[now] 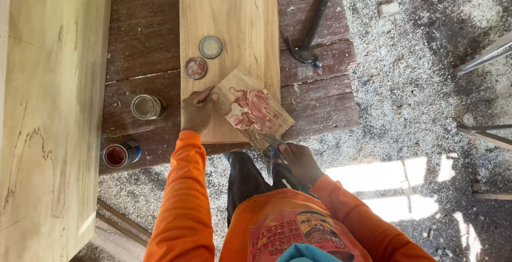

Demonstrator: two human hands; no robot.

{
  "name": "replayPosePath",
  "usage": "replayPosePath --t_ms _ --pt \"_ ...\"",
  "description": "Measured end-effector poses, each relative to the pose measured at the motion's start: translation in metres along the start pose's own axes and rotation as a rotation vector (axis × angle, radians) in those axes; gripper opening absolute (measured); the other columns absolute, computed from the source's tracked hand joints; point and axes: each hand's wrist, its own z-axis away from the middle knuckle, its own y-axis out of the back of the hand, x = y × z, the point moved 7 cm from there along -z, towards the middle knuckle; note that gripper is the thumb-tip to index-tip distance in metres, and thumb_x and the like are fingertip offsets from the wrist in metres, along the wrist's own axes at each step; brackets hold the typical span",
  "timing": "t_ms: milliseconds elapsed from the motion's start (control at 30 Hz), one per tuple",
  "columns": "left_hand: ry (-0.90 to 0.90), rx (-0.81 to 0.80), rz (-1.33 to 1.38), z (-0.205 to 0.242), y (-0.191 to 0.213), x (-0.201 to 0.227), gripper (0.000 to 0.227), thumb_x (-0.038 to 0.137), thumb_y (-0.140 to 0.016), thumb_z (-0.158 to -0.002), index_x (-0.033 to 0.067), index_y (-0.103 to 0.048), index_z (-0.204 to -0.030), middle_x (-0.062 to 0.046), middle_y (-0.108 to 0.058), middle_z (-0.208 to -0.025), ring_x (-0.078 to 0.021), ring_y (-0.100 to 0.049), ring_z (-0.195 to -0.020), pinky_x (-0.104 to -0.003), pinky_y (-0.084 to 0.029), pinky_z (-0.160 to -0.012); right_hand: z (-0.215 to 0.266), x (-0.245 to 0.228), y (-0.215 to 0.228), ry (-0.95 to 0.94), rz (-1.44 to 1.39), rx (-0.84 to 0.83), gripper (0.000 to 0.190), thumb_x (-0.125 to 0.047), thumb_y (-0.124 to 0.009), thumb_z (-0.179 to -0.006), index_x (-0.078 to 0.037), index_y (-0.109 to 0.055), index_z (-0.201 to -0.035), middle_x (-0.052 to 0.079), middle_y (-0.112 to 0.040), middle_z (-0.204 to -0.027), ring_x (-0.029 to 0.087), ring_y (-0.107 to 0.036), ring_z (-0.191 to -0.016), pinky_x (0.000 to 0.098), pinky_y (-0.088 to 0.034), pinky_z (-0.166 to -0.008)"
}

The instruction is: Apply wood putty to a wooden plank using a scraper.

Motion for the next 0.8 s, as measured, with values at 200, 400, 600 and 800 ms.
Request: replayPosePath --t_ms 200,400,600,800 --pt "-0.006 -0.032 0.033 0.001 0.000 0.008 0.028 0.011 -0.074 -0.093 0.0046 -0.075 -0.120 -0.008 -0.074 -0.110 -0.0106 -0.069 -0.093 -0.024 -0.056 -0.082 0.017 0.020 0.009 -0.132 0.091 0.090 0.050 -0.042 -0.052 -0.100 0.002 -0.065 -0.080 0.021 -0.058 -0.062 0.036 -0.055 -0.057 0.0455 -0.045 -0.060" --pt "0.028 -0.020 -0.001 0.003 0.001 0.016 0.029 0.012 -0.075 -0.092 0.0047 -0.076 -0.120 -0.007 -0.074 -0.108 -0.0114 -0.068 -0.092 -0.024 -0.054 -0.082 0.030 0.007 0.014 -0.073 0.134 0.120 0.051 -0.044 -0.049 -0.101 0.000 -0.068 -0.082 0.020 -0.061 -0.065 0.038 -0.059 -0.061 0.0485 -0.046 -0.062" --pt "0.055 -0.047 -0.002 0.001 0.000 0.012 0.030 0.013 -0.074 -0.094 0.0043 -0.076 -0.122 -0.008 -0.072 -0.105 -0.0117 -0.067 -0.090 -0.024 -0.053 -0.080 0.037 0.031 0.013 -0.175 0.122 0.138 0.054 -0.047 -0.050 -0.099 -0.001 -0.068 -0.078 0.020 -0.062 -0.062 0.038 -0.061 -0.060 0.0477 -0.049 -0.062" --pt "-0.005 -0.058 -0.024 -0.001 0.001 0.016 0.031 0.013 -0.074 -0.093 0.0029 -0.075 -0.121 -0.006 -0.073 -0.105 -0.0101 -0.068 -0.091 -0.024 -0.054 -0.081 0.043 0.032 0.016 -0.086 0.177 0.232 0.053 -0.045 -0.048 -0.101 0.000 -0.068 -0.080 0.019 -0.061 -0.065 0.038 -0.060 -0.063 0.0480 -0.047 -0.060"
